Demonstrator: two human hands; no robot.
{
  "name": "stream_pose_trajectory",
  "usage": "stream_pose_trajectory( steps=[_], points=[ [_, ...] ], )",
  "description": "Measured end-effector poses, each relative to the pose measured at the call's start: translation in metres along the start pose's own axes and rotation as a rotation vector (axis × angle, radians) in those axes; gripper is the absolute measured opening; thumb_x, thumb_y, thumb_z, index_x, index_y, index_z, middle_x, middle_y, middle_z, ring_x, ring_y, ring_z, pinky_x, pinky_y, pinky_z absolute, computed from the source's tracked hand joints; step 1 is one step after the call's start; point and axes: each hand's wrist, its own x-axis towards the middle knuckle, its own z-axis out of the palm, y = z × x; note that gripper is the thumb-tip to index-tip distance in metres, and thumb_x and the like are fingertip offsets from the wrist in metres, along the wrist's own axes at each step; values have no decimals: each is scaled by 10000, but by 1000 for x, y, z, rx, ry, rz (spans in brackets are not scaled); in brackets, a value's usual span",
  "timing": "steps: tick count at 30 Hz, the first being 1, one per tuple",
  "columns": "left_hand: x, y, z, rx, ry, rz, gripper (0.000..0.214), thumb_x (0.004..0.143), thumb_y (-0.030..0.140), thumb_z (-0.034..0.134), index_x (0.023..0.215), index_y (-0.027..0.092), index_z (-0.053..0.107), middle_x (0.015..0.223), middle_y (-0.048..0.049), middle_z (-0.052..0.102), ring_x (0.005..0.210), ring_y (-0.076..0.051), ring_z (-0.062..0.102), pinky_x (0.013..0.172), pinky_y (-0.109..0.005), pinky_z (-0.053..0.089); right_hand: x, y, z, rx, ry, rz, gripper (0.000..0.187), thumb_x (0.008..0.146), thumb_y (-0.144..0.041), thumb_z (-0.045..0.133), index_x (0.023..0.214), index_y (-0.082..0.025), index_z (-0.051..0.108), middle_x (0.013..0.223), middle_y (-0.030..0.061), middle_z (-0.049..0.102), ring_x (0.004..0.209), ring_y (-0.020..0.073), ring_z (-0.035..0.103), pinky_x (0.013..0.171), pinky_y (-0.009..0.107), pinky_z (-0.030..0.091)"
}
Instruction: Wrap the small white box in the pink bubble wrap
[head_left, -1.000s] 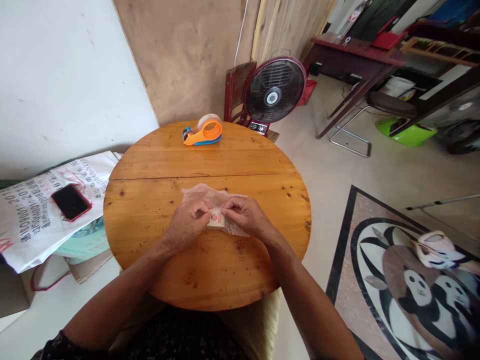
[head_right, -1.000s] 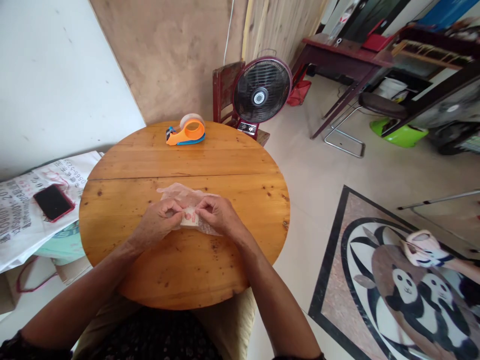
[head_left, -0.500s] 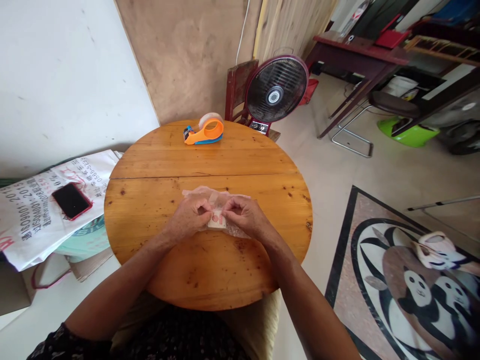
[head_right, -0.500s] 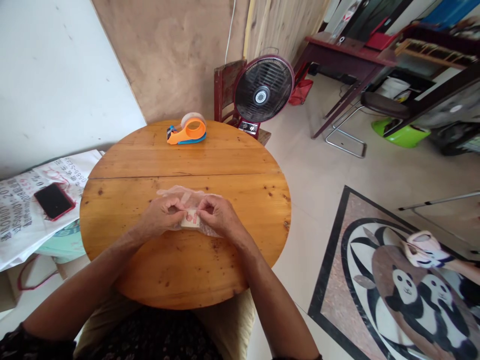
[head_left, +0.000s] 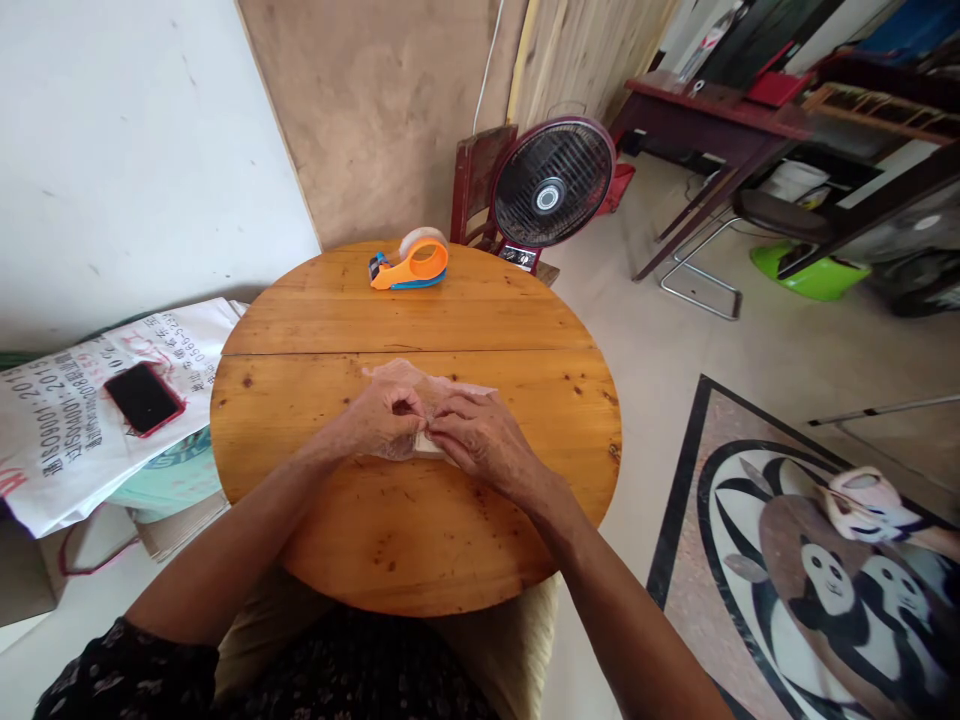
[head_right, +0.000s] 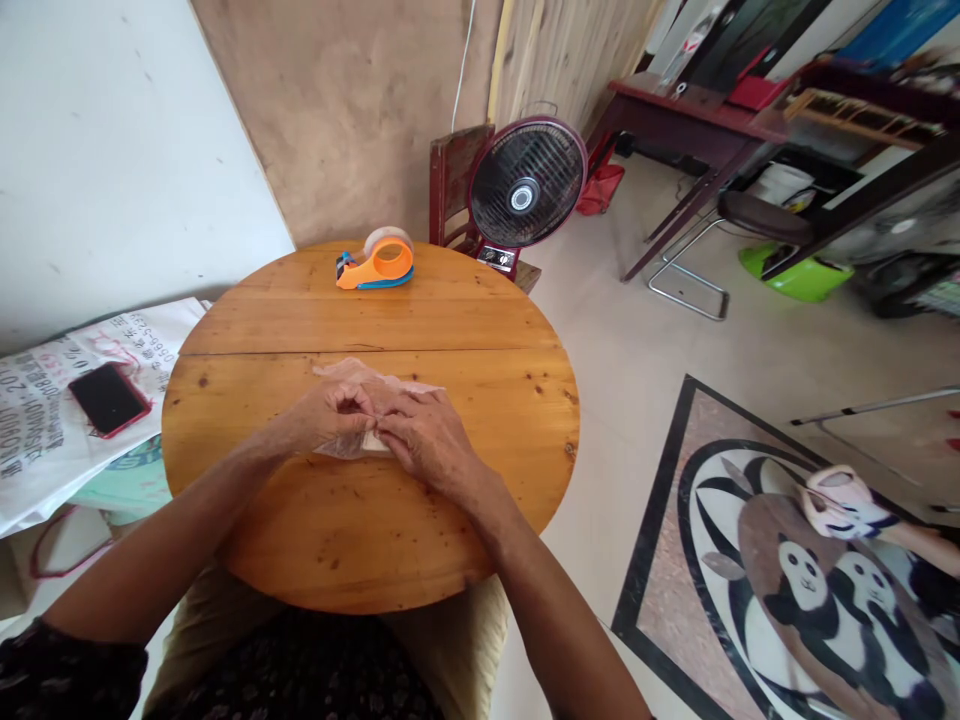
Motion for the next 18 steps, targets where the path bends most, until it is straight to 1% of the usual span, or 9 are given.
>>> stream_pose_trajectory(
  steps=[2,3,6,9,11,13,15,18],
  points=[
    [-1,2,1,-20,6,-10,130,722,292,617,711,167,648,682,0,646,636,-120,543,611,-230,429,0,0,0,-22,-12,-9,172,946,-237,559,922,-226,729,984,43,723,1040,206,594,969,378,392],
    [-2,3,2,-17,28,-14,139,727,300,611,723,167,649,688,-2,647,632,-119,541,605,-231,428,1,0,-1,-37,-15,-6,167,942,-242,570,908,-223,732,1008,49,719,1066,212,585,985,385,388],
    [-9,7,1,45,142,-43,183,744,348,601,757,172,649,717,-9,655,635,-130,552,604,-245,437,0,-2,-3,-75,-33,26,146,923,-252,604,874,-227,740,1143,69,678,1137,241,551,996,409,387],
    [-25,11,-5,152,272,-75,248,771,410,587,836,182,660,790,-27,684,693,-159,589,663,-277,467,1,-4,-5,-91,-81,61,161,937,-267,587,911,-238,744,1188,77,657,1149,253,547,961,418,400],
    [-38,12,-11,256,324,-102,304,771,453,605,911,191,667,871,-41,704,744,-179,606,696,-293,476,2,-4,-5,-95,-103,75,158,938,-272,589,934,-238,743,1172,79,661,1143,255,552,955,415,402],
    [-51,11,-16,378,366,-124,340,757,490,623,915,193,669,912,-56,704,782,-198,609,724,-307,475,3,-4,-5,-92,-104,72,135,924,-267,611,919,-233,742,1138,74,668,1139,251,552,968,408,396],
    [-61,9,-20,477,366,-163,362,757,523,612,881,188,672,883,-61,690,780,-209,603,721,-311,468,4,-3,-5,-86,-106,53,124,916,-256,621,886,-225,737,1115,71,672,1137,245,550,977,402,391],
    [-67,6,-23,551,305,-225,374,786,536,565,774,177,666,780,-56,664,738,-208,590,667,-296,440,6,-3,-5,-88,-121,33,116,908,-241,625,861,-214,727,1101,73,676,1133,246,550,977,406,391]
  ],
)
